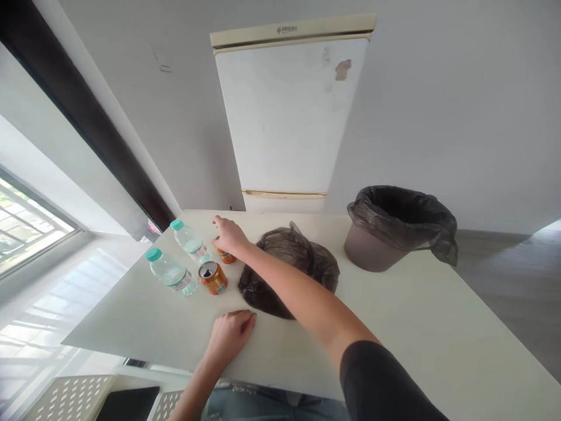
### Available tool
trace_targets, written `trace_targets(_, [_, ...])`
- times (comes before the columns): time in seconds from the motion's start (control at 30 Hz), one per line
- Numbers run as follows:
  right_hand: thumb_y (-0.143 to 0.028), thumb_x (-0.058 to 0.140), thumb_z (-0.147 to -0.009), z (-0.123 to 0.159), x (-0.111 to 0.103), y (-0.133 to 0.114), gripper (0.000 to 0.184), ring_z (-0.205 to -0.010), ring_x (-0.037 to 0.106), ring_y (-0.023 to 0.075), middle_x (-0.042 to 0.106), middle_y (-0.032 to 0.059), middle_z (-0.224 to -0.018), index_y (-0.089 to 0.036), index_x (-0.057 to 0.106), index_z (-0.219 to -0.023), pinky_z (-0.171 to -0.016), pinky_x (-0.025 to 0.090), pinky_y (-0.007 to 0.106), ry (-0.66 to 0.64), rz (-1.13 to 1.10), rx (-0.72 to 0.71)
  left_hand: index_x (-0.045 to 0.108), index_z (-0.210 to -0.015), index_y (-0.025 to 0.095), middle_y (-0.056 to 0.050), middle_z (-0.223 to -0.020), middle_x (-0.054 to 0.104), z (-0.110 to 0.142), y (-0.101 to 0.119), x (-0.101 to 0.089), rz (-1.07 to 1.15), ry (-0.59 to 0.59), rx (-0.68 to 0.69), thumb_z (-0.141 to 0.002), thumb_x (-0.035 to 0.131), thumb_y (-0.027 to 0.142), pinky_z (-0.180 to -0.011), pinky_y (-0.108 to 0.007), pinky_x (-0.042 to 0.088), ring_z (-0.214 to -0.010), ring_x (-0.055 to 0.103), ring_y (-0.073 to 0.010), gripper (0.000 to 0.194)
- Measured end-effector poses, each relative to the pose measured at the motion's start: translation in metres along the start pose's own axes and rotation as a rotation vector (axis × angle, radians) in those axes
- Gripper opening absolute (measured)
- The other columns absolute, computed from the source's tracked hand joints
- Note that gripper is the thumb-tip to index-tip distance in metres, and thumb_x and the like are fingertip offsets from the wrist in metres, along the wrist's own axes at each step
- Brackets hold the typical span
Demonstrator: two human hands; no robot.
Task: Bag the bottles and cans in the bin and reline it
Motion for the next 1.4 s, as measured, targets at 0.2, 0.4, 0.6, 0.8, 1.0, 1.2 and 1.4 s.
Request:
trace_targets(0.2, [-0.020, 0.057, -0.099, 0.071, -0.077, 0.050, 0.011, -0.101, 0.065, 0.0205, 0.071, 0.0079, -0.107, -0.020, 0.063, -0.108, -0.088, 0.050, 0.032, 0.175, 0.210, 0.173, 0.061, -0.069, 0.022, -0.006, -0.072, 0.072, -0.001, 0.002, -0.001, 0.002, -0.017, -0.002, -0.104, 0.044, 0.033, -0.061, -0.032, 0.019, -0.065, 0.064, -0.0190, 0.041])
trace_targets(0.4, [-0.043, 0.076, -0.088, 0.130, -0.122, 0.118, 0.046, -0.120, 0.059, 0.0397, 0.065, 0.0256, -0.124, -0.012, 0.065, -0.120, -0.090, 0.052, 0.044, 0.218, 0.427, 0.729, 0.054, -0.066, 0.021, -0.005, -0.068, 0.068, 0.000, 0.003, -0.004, 0.076, 0.013, -0.032, -0.104, 0.044, 0.036, -0.060, -0.031, 0.020, -0.061, 0.060, -0.0172, 0.042])
trace_targets(0.6, [-0.027, 0.062, -0.095, 0.176, -0.131, 0.119, 0.011, -0.090, 0.069, 0.0240, 0.075, 0.0082, -0.092, -0.021, 0.069, -0.088, -0.084, 0.049, 0.033, 0.316, 0.217, 0.625, 0.054, -0.083, 0.023, 0.000, -0.063, 0.063, 0.005, 0.010, -0.006, 0.607, 0.232, -0.212, -0.106, 0.035, 0.056, -0.061, -0.027, 0.039, -0.055, 0.054, -0.0150, 0.044])
trace_targets(0.8, [-0.047, 0.061, -0.100, 0.273, -0.114, 0.038, 0.026, -0.077, 0.061, 0.0210, 0.068, 0.0036, -0.084, -0.023, 0.064, -0.090, -0.074, 0.047, 0.032, 0.638, -0.144, 0.315, 0.025, -0.157, 0.029, -0.008, -0.109, 0.076, -0.003, 0.039, -0.013, 0.969, 0.216, -0.295, -0.096, 0.053, 0.068, -0.050, -0.027, 0.052, -0.071, 0.073, -0.0202, 0.077])
trace_targets(1.0, [-0.041, 0.065, -0.102, 0.348, -0.081, -0.025, 0.019, -0.094, 0.062, 0.0213, 0.072, 0.0066, -0.102, -0.024, 0.072, -0.102, -0.084, 0.048, 0.034, -0.042, -0.193, -0.051, 0.067, -0.127, 0.025, -0.010, -0.113, 0.074, -0.013, 0.048, -0.009, 0.835, 0.209, -0.100, -0.093, 0.064, 0.056, -0.066, -0.029, 0.060, -0.098, 0.074, -0.0247, 0.046])
trace_targets(1.2, [-0.045, 0.055, -0.107, 0.397, -0.092, -0.006, 0.038, -0.055, 0.048, 0.0150, 0.059, 0.0008, -0.059, -0.024, 0.071, -0.079, -0.058, 0.037, 0.033, 0.432, -0.536, -0.127, 0.064, -0.113, 0.022, -0.008, -0.102, 0.075, -0.010, 0.041, 0.004, 0.915, 0.292, -0.095, -0.093, 0.066, 0.052, -0.071, -0.029, 0.059, -0.088, 0.075, -0.0216, 0.036])
trace_targets(1.4, [-0.053, 0.072, -0.090, 0.420, -0.124, 0.057, 0.038, -0.059, 0.048, 0.0167, 0.055, 0.0015, -0.061, -0.023, 0.061, -0.069, -0.057, 0.037, 0.032, 1.086, -0.438, 0.602, 0.070, -0.103, 0.019, -0.010, -0.094, 0.078, -0.008, 0.058, 0.000, 0.824, 0.245, -0.067, -0.085, 0.067, 0.038, -0.074, -0.033, 0.057, -0.087, 0.075, -0.0265, 0.027])
Point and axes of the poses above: each hand's wrist, its own z-axis away from the middle knuckle, its own x-axis out of the palm, y = z × x, the point moved 1 cm from there along -z, towards the middle knuckle
